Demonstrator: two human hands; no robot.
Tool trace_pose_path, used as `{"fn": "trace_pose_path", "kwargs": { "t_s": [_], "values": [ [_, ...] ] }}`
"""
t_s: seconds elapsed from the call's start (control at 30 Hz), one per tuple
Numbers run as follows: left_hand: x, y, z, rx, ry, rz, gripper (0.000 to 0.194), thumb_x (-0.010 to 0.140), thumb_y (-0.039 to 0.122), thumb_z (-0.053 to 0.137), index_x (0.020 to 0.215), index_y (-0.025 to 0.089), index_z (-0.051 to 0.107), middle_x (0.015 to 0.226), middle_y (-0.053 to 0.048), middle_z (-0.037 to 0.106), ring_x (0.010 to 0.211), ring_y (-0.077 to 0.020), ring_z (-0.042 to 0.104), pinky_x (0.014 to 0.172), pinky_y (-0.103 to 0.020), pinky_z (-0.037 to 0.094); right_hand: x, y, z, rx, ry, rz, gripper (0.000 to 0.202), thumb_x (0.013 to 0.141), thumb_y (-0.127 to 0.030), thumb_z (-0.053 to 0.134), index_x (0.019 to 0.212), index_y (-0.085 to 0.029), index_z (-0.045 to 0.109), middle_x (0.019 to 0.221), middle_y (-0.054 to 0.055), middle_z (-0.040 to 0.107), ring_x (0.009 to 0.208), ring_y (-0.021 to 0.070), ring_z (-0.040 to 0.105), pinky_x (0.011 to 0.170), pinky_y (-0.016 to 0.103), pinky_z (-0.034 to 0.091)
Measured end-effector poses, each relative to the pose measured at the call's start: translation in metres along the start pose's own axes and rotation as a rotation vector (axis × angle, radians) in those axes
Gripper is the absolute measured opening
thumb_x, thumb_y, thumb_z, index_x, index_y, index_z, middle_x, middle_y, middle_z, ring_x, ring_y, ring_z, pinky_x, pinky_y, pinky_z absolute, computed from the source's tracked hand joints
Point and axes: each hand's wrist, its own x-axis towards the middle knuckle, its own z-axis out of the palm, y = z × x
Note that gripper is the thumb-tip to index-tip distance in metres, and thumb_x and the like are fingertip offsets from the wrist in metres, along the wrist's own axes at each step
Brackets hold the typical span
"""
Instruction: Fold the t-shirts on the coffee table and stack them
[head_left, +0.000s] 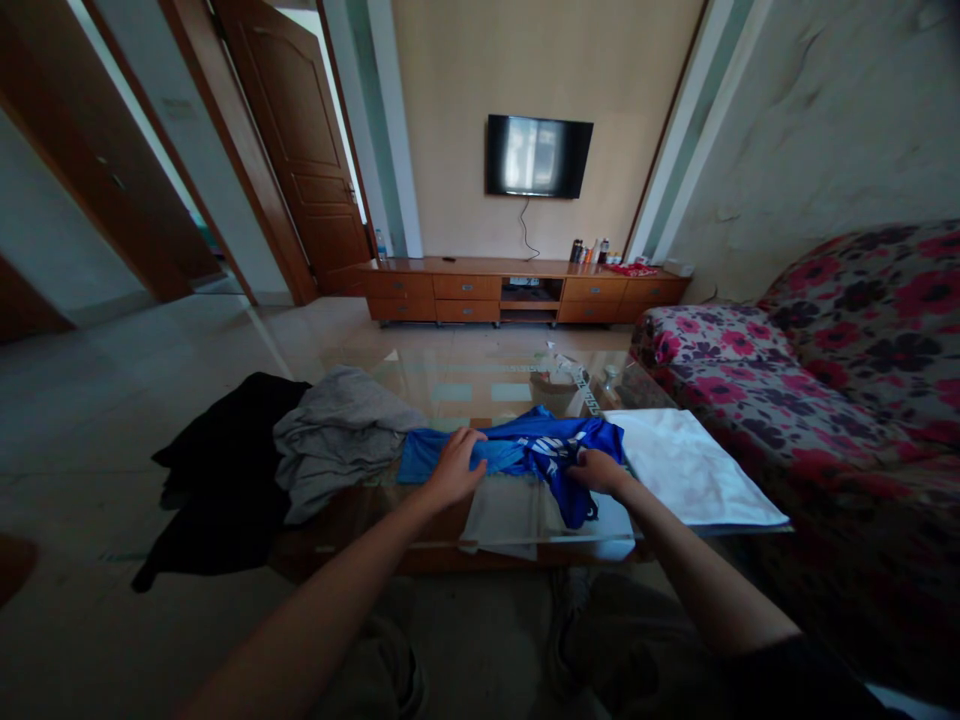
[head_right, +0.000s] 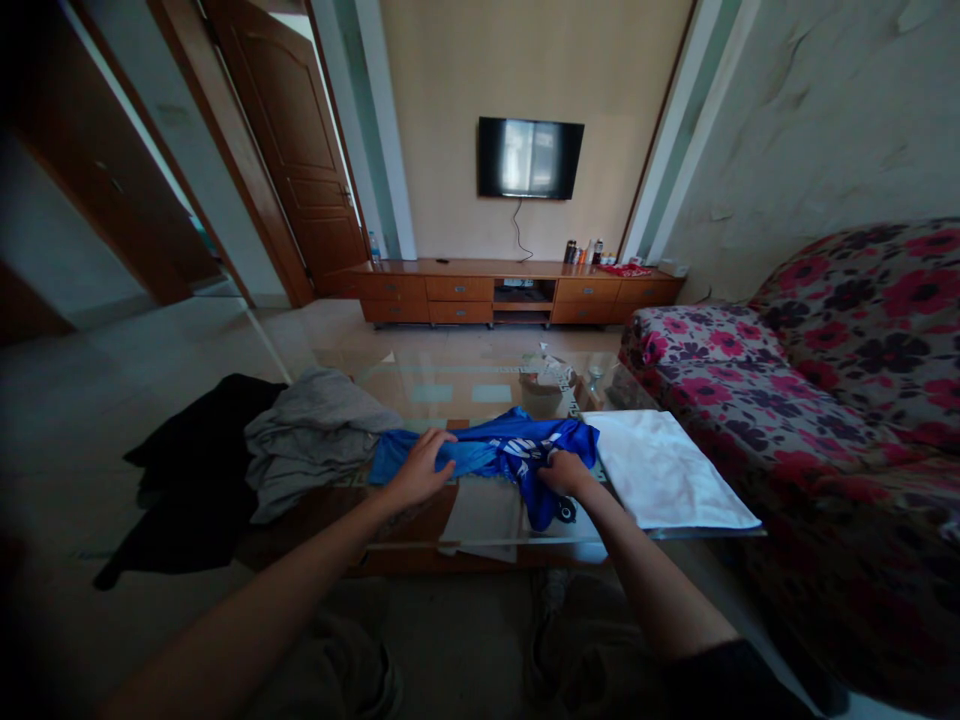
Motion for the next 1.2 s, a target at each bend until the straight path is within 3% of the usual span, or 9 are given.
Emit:
{"fn": "trace_pose_path", "kwargs": {
  "t_s": [0.1,0.23,0.4,0.57,0.73,0.83,0.93,1.07,1.2],
  "values": [
    [-0.002,0.019,-0.001,-0.067,-0.092,0.142,0.048,0.083,0.016,0.06,0.129,0.023,0.056,0.13,-0.01,0.056,0.125,-0.0265,0.052,0.109,-0.045,0.043,0.006,-0.012,0.012,0.156,0.127,-0.014,0.036,0.069,-0.047,0.074,0.071,-0.024,0.048,0.053,-0.007,0.045,0.052,0.0115,0.047,0.051,0.025,0.037],
    [0.001,0.04,-0.012,-0.054,-0.136,0.256,0.057,0.087,0.014,0.056,0.142,0.025,0.049,0.144,-0.011,0.049,0.136,-0.0272,0.046,0.117,-0.046,0.037,0.001,-0.033,0.027,0.611,0.152,-0.061,0.041,0.059,-0.029,0.08,0.079,-0.024,0.046,0.067,-0.008,0.051,0.057,0.0098,0.047,0.053,0.021,0.036],
    [0.0,0.052,-0.021,-0.176,-0.05,0.223,0.087,0.08,0.013,0.061,0.158,0.023,0.023,0.154,-0.015,0.036,0.143,-0.0285,0.039,0.119,-0.047,0.034,-0.025,-0.067,0.04,0.54,-0.437,-0.13,0.035,0.062,-0.016,0.081,0.091,-0.021,0.062,0.092,-0.003,0.061,0.077,0.0115,0.055,0.065,0.02,0.041],
    [-0.015,0.064,-0.019,-0.163,-0.351,0.37,0.114,0.056,0.015,0.079,0.157,0.028,0.03,0.162,-0.013,0.029,0.147,-0.0372,0.031,0.12,-0.053,0.03,-0.035,-0.079,0.043,0.382,-0.79,-0.167,0.028,0.069,-0.02,0.082,0.094,-0.017,0.069,0.091,-0.002,0.062,0.081,0.011,0.055,0.072,0.02,0.042],
    [-0.022,0.073,-0.008,-0.076,-0.462,0.339,0.064,0.062,0.023,0.078,0.125,0.023,0.065,0.133,-0.013,0.063,0.128,-0.036,0.053,0.112,-0.051,0.039,-0.032,-0.069,0.036,0.438,-0.673,-0.125,0.041,0.068,-0.021,0.086,0.104,-0.019,0.067,0.097,-0.001,0.064,0.082,0.0105,0.059,0.07,0.018,0.045],
    [-0.015,0.075,-0.012,-0.073,-0.399,0.339,0.041,0.072,0.032,0.076,0.112,0.023,0.07,0.123,-0.011,0.069,0.118,-0.0315,0.061,0.109,-0.045,0.04,-0.033,-0.068,0.025,0.464,-0.55,-0.123,0.056,0.068,-0.025,0.088,0.119,-0.022,0.064,0.108,0.001,0.066,0.091,0.0132,0.063,0.078,0.022,0.05],
    [-0.007,0.076,-0.031,-0.076,-0.244,0.259,0.04,0.074,0.035,0.076,0.112,0.023,0.07,0.117,-0.01,0.071,0.117,-0.0313,0.062,0.109,-0.044,0.04,-0.036,-0.066,0.011,0.429,-0.559,-0.071,0.064,0.067,-0.031,0.089,0.125,-0.022,0.063,0.116,0.004,0.068,0.094,0.0159,0.066,0.084,0.027,0.053],
    [-0.006,0.08,-0.069,-0.168,-0.161,0.221,0.058,0.078,0.036,0.072,0.133,0.021,0.059,0.13,-0.012,0.065,0.122,-0.0318,0.059,0.108,-0.043,0.042,-0.036,-0.057,-0.007,0.085,-0.627,0.027,0.046,0.066,-0.041,0.088,0.102,-0.015,0.075,0.094,0.002,0.073,0.076,0.0152,0.065,0.073,0.024,0.052],
    [-0.016,0.095,-0.105,-0.236,-0.214,0.317,0.03,0.086,0.031,0.06,0.113,0.02,0.068,0.13,-0.011,0.066,0.129,-0.031,0.055,0.109,-0.042,0.041,-0.033,-0.06,-0.012,-0.107,-0.41,-0.071,0.041,0.075,-0.05,0.077,0.091,-0.012,0.076,0.075,0.002,0.069,0.062,0.0126,0.056,0.059,0.022,0.044]
  ]
}}
